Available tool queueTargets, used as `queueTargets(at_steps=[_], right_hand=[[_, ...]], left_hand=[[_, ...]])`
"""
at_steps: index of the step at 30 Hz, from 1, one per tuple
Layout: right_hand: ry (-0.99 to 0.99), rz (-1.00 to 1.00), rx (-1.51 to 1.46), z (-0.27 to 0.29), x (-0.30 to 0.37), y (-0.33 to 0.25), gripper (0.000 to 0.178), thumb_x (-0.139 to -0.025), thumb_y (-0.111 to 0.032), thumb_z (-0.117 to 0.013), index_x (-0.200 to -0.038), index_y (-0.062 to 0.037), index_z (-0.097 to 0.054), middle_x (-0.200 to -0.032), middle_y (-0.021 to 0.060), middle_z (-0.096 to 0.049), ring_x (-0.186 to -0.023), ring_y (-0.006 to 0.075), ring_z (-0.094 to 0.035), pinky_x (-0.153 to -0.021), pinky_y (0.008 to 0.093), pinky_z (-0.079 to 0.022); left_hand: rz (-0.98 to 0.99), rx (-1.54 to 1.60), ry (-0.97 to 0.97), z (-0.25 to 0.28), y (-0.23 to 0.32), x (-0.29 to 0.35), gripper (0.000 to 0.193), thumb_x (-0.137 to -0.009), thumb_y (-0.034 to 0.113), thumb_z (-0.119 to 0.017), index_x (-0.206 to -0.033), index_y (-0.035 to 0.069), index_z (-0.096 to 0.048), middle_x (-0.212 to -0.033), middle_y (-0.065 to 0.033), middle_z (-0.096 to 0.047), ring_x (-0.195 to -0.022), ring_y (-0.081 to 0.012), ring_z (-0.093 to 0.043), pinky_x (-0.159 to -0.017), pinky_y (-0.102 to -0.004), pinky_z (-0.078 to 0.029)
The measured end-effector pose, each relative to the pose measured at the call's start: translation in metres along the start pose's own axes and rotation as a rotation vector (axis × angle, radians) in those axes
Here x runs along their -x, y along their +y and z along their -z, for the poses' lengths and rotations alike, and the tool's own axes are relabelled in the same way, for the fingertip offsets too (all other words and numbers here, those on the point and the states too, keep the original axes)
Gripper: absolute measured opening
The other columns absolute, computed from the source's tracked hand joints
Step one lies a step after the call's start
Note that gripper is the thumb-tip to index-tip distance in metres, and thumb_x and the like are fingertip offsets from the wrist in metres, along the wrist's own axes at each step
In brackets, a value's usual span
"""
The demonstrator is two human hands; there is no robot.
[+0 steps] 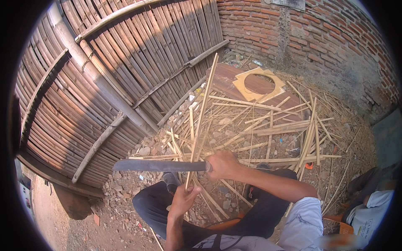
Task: The person sits on the ground and uses a large knife to shave thin strips from a wooden stick. They hold the stick with one hand and repeatedly scrape the blade along its length to remove wood shavings.
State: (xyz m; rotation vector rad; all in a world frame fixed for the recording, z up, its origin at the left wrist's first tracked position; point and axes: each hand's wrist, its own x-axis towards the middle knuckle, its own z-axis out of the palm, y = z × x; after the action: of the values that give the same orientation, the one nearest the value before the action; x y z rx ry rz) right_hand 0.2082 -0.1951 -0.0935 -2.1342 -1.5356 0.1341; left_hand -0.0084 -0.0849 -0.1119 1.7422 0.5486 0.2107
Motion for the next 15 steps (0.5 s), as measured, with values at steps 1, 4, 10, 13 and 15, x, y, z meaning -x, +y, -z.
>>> queueTargets(at_steps=[1, 4, 10, 13, 15], right_hand=[[0.014, -0.049, -0.015, 0.010, -0.005, 0.002, 0.015, -0.069, -0.019, -0.069, -0.068, -0.0040, -0.068, -0.058, 0.0191, -0.064, -0.054, 0.0385, -0.066, -0.056, 0.0478, -0.055], [0.128, -0.212, -0.095, 0.027, -0.017, 0.029, 0.016, -0.072, -0.017, -0.069, -0.067, -0.0020, -0.067, -0.057, 0.0201, -0.062, -0.055, 0.0399, -0.065, -0.056, 0.0473, -0.053], [0.064, -0.183, -0.162, 0.036, -0.012, 0.018, 0.022, -0.075, -0.021, -0.065, -0.070, 0.0002, -0.069, -0.060, 0.0237, -0.062, -0.060, 0.0432, -0.067, -0.062, 0.0498, -0.055], [-0.046, -0.058, -0.051, 0.027, -0.004, 0.007, 0.021, -0.074, -0.020, -0.064, -0.070, -0.0003, -0.069, -0.060, 0.0234, -0.062, -0.060, 0.0425, -0.067, -0.061, 0.0502, -0.054], [-0.103, -0.053, 0.012, 0.027, -0.005, 0.003, 0.019, -0.072, -0.019, -0.064, -0.069, -0.0007, -0.069, -0.060, 0.0232, -0.062, -0.059, 0.0420, -0.066, -0.059, 0.0502, -0.053]], left_hand=[[-0.006, 0.022, 0.021, 0.003, 0.000, 0.003, 0.046, -0.098, 0.030, -0.075, -0.074, 0.006, -0.046, -0.068, 0.0062, -0.034, -0.063, -0.0079, -0.031, -0.053, -0.0311, -0.027], [-0.001, -0.015, 0.054, 0.005, -0.005, 0.011, 0.053, -0.097, 0.034, -0.077, -0.070, 0.004, -0.042, -0.064, 0.0034, -0.029, -0.061, -0.0099, -0.030, -0.052, -0.0340, -0.027], [-0.065, -0.172, 0.119, -0.004, 0.000, 0.010, 0.048, -0.095, 0.036, -0.077, -0.081, -0.004, -0.054, -0.056, -0.0063, -0.034, -0.055, -0.0166, -0.031, -0.050, -0.0389, -0.030], [-0.047, -0.340, 0.146, -0.009, 0.019, 0.008, 0.045, -0.094, 0.035, -0.079, -0.091, -0.006, -0.059, -0.058, -0.0095, -0.041, -0.055, -0.0185, -0.037, -0.052, -0.0392, -0.037], [-0.022, -0.426, 0.164, -0.008, 0.023, 0.012, 0.046, -0.093, 0.035, -0.080, -0.098, -0.006, -0.061, -0.059, -0.0121, -0.045, -0.055, -0.0212, -0.041, -0.054, -0.0395, -0.040]])
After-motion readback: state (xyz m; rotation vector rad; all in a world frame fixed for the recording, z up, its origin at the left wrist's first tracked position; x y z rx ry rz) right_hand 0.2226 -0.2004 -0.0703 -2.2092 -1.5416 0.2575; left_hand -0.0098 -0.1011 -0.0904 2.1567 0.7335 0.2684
